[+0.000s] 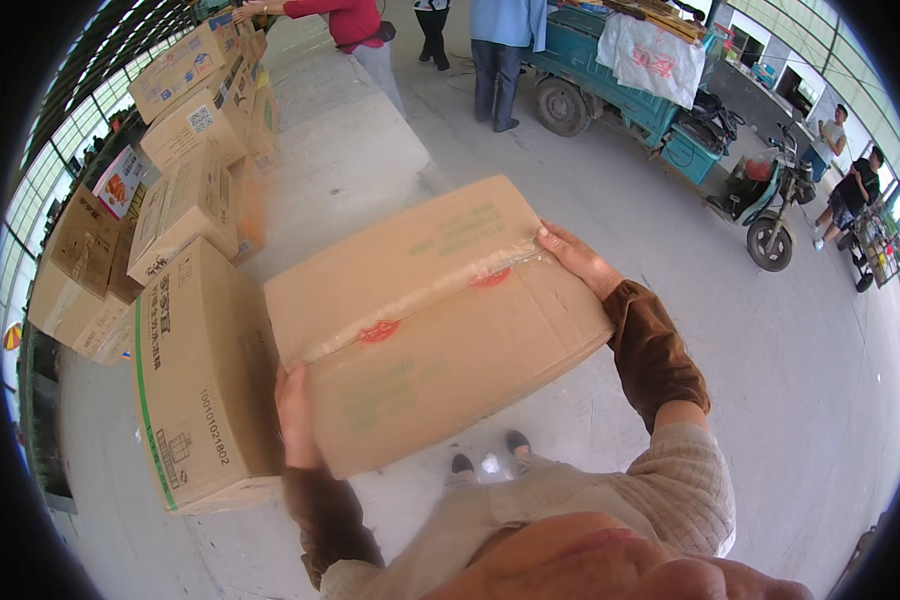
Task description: The person picks up cardboard boxes one at a time from a concrete counter, carries them across the market area, and places them onto stacks on the counter.
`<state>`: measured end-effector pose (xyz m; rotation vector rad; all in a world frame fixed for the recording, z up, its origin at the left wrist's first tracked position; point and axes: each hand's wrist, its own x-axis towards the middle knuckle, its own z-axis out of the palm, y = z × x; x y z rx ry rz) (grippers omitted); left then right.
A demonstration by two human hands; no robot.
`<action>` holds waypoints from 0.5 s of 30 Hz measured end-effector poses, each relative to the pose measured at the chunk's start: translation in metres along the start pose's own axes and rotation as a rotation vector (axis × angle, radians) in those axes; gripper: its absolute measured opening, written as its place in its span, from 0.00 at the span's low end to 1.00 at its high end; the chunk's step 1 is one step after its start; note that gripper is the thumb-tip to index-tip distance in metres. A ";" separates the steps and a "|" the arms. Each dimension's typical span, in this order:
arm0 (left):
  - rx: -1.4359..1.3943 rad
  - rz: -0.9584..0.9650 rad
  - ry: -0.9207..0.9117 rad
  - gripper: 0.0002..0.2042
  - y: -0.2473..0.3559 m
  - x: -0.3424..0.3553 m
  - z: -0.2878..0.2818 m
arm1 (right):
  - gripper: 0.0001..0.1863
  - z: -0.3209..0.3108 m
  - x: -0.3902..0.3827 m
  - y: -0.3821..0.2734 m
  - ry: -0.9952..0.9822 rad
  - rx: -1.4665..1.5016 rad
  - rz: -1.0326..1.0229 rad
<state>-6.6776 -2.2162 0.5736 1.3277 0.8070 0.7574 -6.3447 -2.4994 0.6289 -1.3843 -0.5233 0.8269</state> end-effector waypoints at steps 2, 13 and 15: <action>0.028 -0.034 -0.080 0.25 0.006 -0.004 0.010 | 0.31 -0.007 -0.032 0.002 0.105 0.011 -0.018; -0.029 -0.081 -0.452 0.19 0.011 -0.106 0.165 | 0.30 -0.123 -0.240 0.048 0.438 0.078 -0.072; -0.010 -0.090 -0.507 0.19 0.010 -0.131 0.206 | 0.29 -0.158 -0.279 0.078 0.570 0.201 -0.133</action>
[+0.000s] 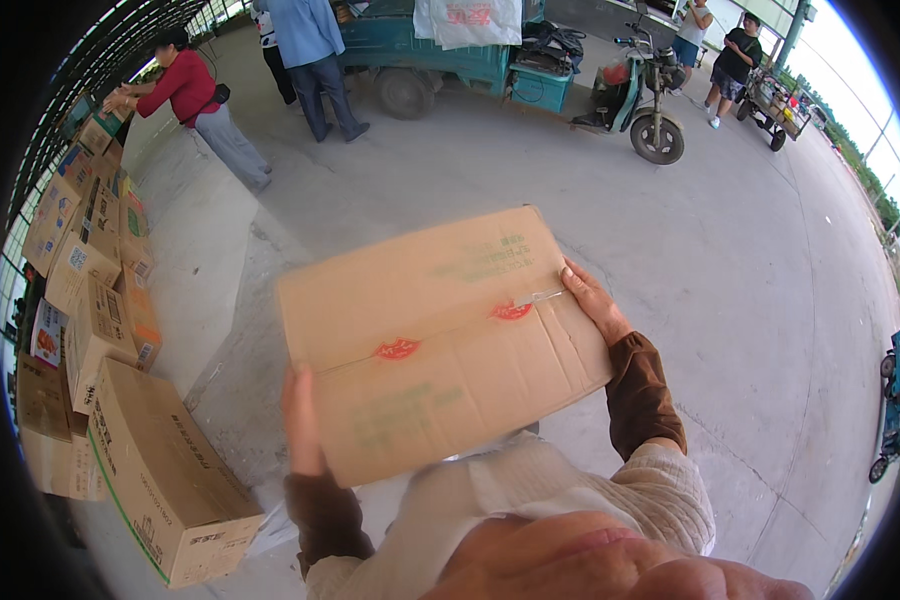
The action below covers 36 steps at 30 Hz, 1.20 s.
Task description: The person picks up cardboard boxes one at a time from a concrete counter, carries them across the market area, and places them onto stacks on the counter.
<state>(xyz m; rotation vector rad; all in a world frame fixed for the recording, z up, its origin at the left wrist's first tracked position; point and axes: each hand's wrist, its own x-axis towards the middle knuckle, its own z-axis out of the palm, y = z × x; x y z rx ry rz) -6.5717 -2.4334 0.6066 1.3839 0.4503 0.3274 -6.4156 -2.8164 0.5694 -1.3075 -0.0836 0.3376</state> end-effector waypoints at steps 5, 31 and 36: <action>0.060 -0.024 -0.188 0.19 -0.038 0.020 0.098 | 0.27 -0.108 -0.051 -0.001 0.157 0.179 -0.029; 0.005 -0.327 -0.752 0.21 -0.169 0.131 0.525 | 0.31 -0.444 -0.049 -0.033 0.578 0.086 -0.111; 0.038 -0.371 -0.784 0.21 -0.190 0.184 0.590 | 0.32 -0.497 -0.007 -0.040 0.624 0.131 -0.093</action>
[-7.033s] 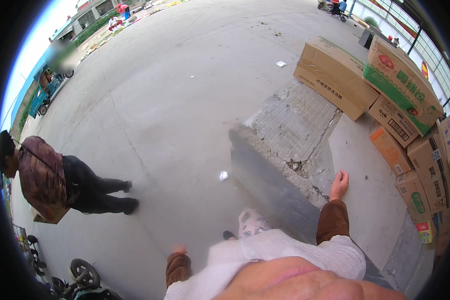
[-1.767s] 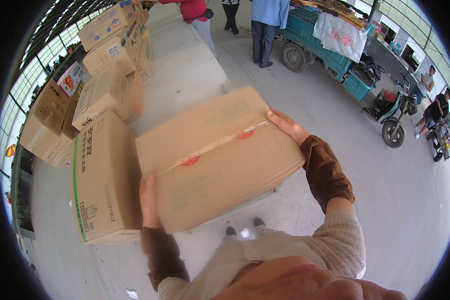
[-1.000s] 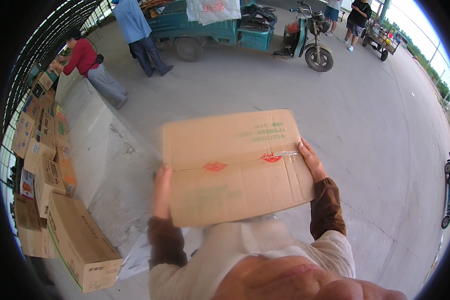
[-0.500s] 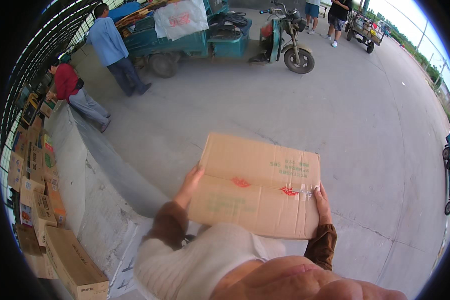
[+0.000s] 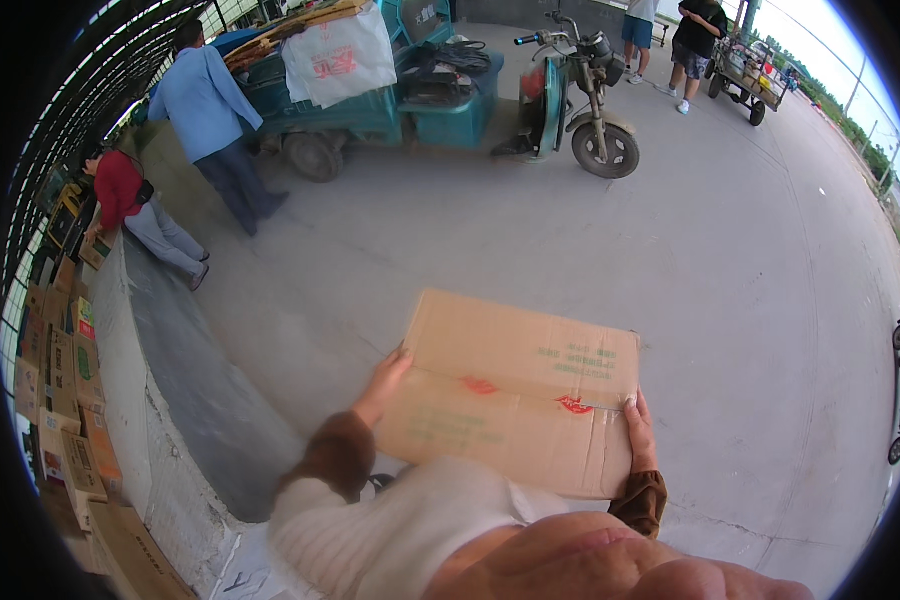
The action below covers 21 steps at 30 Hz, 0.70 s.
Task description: The person picks up cardboard boxes one at a time from a concrete counter, carries them across the market area, and places them onto stacks on the counter.
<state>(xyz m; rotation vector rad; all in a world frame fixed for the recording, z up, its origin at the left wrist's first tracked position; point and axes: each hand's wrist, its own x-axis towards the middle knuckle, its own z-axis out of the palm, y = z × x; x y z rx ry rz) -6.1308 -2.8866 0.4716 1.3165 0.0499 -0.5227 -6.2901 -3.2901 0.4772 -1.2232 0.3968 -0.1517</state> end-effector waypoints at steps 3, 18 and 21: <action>-0.027 0.011 0.024 0.21 0.010 0.044 0.023 | 0.32 -0.011 0.046 -0.012 -0.005 0.023 -0.002; -0.014 0.107 0.135 0.20 0.057 0.334 0.217 | 0.30 -0.164 0.401 -0.145 -0.073 -0.067 0.014; 0.019 0.091 0.189 0.20 0.084 0.386 0.269 | 0.29 -0.195 0.468 -0.183 -0.116 -0.033 0.018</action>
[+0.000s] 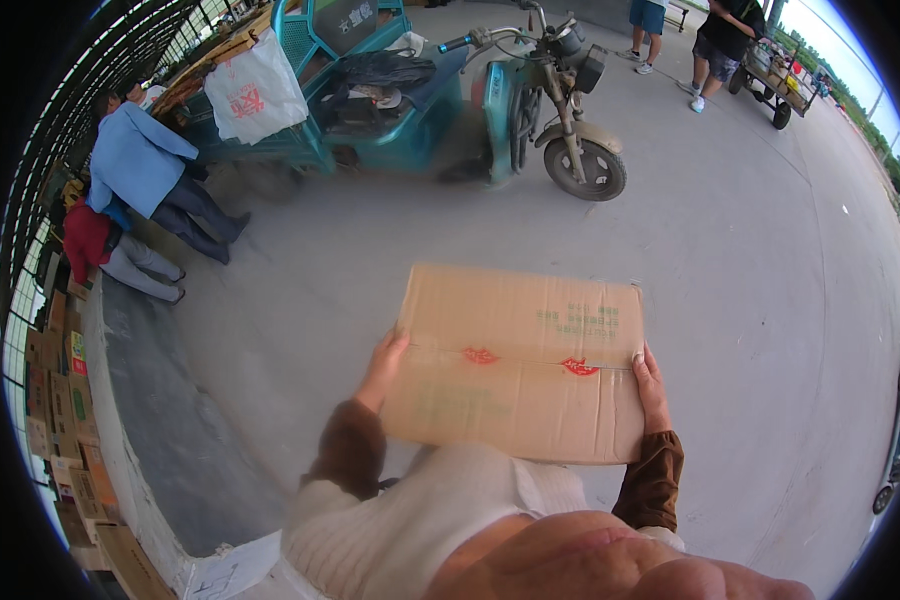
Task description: The person picks up cardboard boxes one at a time from a concrete counter, carries them across the market area, and places them onto stacks on the counter.
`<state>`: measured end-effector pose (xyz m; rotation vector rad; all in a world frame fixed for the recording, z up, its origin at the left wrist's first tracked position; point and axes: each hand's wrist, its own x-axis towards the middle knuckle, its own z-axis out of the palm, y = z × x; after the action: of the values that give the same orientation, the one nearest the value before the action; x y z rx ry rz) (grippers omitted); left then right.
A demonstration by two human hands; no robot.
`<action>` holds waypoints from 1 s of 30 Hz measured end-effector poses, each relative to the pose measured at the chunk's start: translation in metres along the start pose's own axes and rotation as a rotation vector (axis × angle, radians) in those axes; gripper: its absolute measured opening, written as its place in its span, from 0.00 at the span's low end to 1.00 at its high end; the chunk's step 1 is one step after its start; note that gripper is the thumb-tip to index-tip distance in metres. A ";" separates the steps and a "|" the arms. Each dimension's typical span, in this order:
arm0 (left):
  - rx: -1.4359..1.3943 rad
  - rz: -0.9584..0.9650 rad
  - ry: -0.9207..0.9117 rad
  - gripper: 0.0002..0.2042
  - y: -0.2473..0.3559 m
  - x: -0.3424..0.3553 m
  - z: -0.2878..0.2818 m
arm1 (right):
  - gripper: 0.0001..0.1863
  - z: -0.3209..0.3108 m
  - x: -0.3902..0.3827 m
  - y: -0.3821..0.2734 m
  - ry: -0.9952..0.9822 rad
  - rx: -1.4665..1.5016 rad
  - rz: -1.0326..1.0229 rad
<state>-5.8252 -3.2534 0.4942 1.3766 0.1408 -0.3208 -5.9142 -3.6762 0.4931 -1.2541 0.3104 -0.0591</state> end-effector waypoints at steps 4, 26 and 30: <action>-0.045 -0.023 0.037 0.20 0.007 0.063 0.055 | 0.28 -0.035 0.077 -0.038 0.018 0.006 0.062; -0.024 -0.048 -0.360 0.21 0.037 0.586 0.441 | 0.30 -0.320 0.484 -0.164 0.261 -0.049 -0.037; 0.009 -0.026 -0.301 0.21 0.027 0.653 0.524 | 0.29 -0.412 0.587 -0.200 0.222 -0.056 -0.061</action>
<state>-5.2439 -3.8535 0.4347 1.3198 -0.0921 -0.5467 -5.4360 -4.2454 0.4507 -1.3153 0.4679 -0.2444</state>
